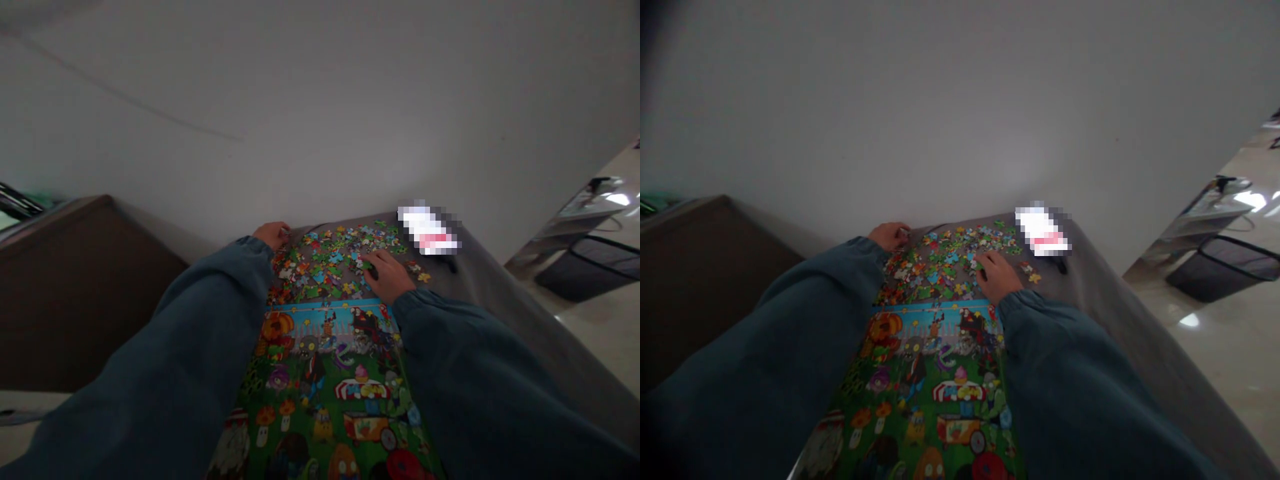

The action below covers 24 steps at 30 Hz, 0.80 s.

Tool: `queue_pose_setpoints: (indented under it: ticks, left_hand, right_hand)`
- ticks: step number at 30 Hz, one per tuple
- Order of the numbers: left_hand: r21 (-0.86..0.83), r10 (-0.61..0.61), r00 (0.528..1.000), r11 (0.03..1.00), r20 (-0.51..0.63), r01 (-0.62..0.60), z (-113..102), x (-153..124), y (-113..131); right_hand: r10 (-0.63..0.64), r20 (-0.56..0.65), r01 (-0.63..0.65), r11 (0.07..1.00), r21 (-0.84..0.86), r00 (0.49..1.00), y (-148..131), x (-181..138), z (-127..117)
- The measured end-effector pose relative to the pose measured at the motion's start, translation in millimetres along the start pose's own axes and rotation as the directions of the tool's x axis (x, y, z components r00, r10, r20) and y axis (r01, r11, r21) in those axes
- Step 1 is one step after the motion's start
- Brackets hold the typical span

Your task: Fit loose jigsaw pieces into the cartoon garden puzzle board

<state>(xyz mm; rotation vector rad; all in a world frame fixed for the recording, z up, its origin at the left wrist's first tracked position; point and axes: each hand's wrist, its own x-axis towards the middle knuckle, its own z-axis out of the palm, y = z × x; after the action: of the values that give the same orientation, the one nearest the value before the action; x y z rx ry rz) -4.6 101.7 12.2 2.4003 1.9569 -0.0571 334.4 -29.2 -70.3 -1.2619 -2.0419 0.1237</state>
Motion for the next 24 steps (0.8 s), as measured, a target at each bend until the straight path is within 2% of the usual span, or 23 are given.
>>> queue_pose_setpoints:
  ticks: [4, 9, 12, 19, 24]
  left_hand:
    - [-0.021, 0.020, 1.000, 1.000, 0.005, -0.019, -9, -13, 0]
    - [-0.114, 0.202, 0.978, 0.974, 0.051, -0.195, -1, -32, 17]
    - [-0.142, 0.260, 0.963, 0.958, 0.068, -0.249, 5, -41, 17]
    - [-0.125, 0.221, 0.974, 0.969, 0.046, -0.213, -1, -44, -5]
    - [-0.125, 0.222, 0.975, 0.968, 0.030, -0.217, 3, -36, 2]
  right_hand:
    - [-0.013, -0.019, 0.014, 1.000, 0.019, 1.000, 0, 1, 1]
    - [-0.030, 0.015, 0.029, 0.999, 0.026, 0.999, 4, 0, 1]
    - [-0.028, 0.017, 0.027, 0.999, 0.025, 0.999, 4, 0, 0]
    - [-0.039, 0.019, 0.039, 0.999, 0.030, 0.999, 1, 1, -1]
    - [-0.052, 0.018, 0.052, 0.998, 0.022, 0.998, 2, 0, 0]
